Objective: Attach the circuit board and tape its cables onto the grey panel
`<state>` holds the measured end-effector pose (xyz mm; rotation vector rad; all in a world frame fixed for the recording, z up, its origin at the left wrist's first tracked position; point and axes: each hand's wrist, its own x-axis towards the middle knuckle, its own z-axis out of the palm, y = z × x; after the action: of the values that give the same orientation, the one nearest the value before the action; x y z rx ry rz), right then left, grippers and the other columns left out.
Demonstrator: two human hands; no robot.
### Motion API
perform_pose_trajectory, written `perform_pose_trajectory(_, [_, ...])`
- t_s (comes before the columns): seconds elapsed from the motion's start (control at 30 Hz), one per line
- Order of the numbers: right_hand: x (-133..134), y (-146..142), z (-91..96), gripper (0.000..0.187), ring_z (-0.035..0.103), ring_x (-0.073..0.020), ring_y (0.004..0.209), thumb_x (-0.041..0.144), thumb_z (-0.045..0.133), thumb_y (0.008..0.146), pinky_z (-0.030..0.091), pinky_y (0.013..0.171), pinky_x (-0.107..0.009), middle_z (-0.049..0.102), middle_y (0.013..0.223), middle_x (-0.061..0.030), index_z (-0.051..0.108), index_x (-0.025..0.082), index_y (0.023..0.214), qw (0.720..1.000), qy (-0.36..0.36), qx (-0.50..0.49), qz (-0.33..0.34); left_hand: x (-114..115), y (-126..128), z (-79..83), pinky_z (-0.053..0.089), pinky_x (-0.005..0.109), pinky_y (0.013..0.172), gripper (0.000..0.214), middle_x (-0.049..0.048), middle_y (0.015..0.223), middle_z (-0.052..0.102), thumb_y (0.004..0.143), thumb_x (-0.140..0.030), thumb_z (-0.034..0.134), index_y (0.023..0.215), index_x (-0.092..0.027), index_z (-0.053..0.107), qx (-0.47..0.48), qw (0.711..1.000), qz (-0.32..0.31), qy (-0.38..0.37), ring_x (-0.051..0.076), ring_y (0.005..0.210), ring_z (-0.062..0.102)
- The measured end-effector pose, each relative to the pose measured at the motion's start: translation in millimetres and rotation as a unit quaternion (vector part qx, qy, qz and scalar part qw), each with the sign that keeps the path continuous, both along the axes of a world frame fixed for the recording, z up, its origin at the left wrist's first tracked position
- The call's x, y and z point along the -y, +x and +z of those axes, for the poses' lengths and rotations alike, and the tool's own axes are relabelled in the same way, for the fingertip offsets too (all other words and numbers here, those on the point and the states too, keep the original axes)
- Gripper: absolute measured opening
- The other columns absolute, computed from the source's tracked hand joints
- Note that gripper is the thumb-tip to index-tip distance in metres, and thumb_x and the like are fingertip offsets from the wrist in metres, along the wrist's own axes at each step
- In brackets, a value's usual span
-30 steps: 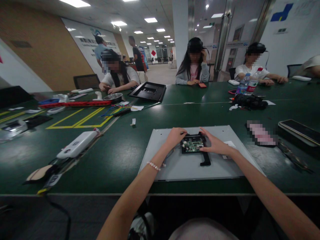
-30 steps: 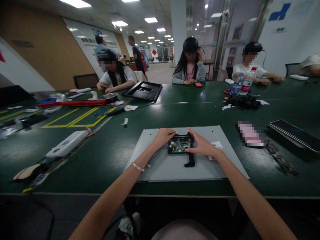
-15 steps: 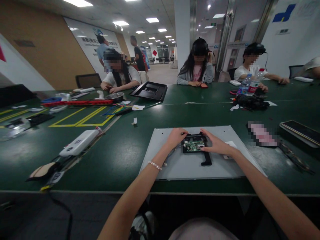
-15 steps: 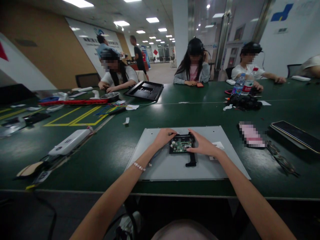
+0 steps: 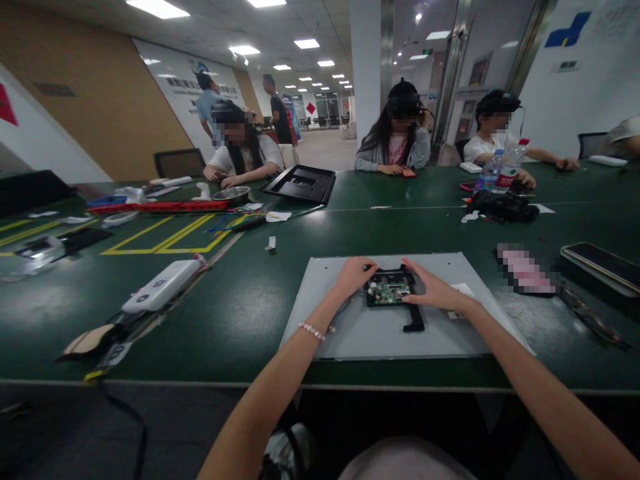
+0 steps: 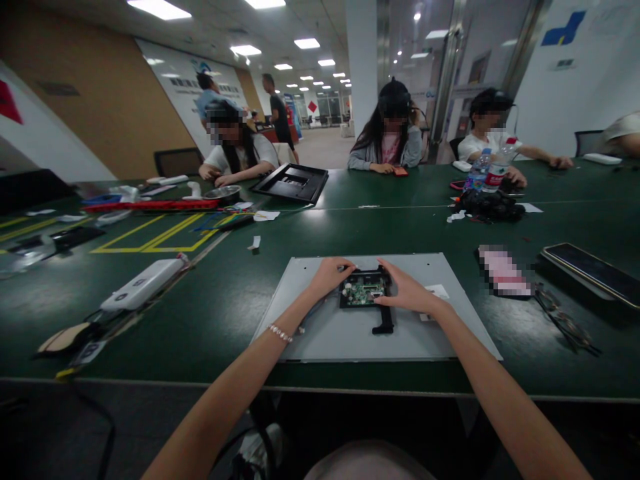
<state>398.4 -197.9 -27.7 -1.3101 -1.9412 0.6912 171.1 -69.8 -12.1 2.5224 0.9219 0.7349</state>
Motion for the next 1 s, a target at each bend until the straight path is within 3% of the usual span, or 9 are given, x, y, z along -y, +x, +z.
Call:
perform_pose_trajectory(0.73, [0.4, -0.2, -2.0, 0.097, 0.033, -0.0308, 0.136, 0.053, 0.069, 0.074, 0.028, 0.111, -0.051, 0.029, 0.152, -0.0123, 0.015, 0.026, 0.151, 1.000, 0.003, 0.004, -0.005, 4.5, 2.6, 1.3, 0.046, 0.026, 0.083, 0.018, 0.0022, 0.090, 0.073, 0.084, -0.023, 0.056, 0.085, -0.018, 0.073, 0.029, 0.999, 0.025, -0.017, 0.017, 0.087, 0.065])
perform_pose_trajectory(1.0, [1.4, -1.0, 0.2, 0.098, 0.032, -0.0299, 0.137, 0.052, 0.070, 0.074, 0.027, 0.112, -0.049, 0.029, 0.152, -0.0117, 0.013, 0.026, 0.151, 1.000, 0.002, 0.007, -0.007, 3.2, 1.3, 3.1, 0.047, 0.026, 0.084, 0.015, 0.0025, 0.089, 0.072, 0.082, -0.019, 0.056, 0.084, -0.018, 0.072, 0.052, 0.997, 0.062, -0.013, 0.016, 0.086, 0.064])
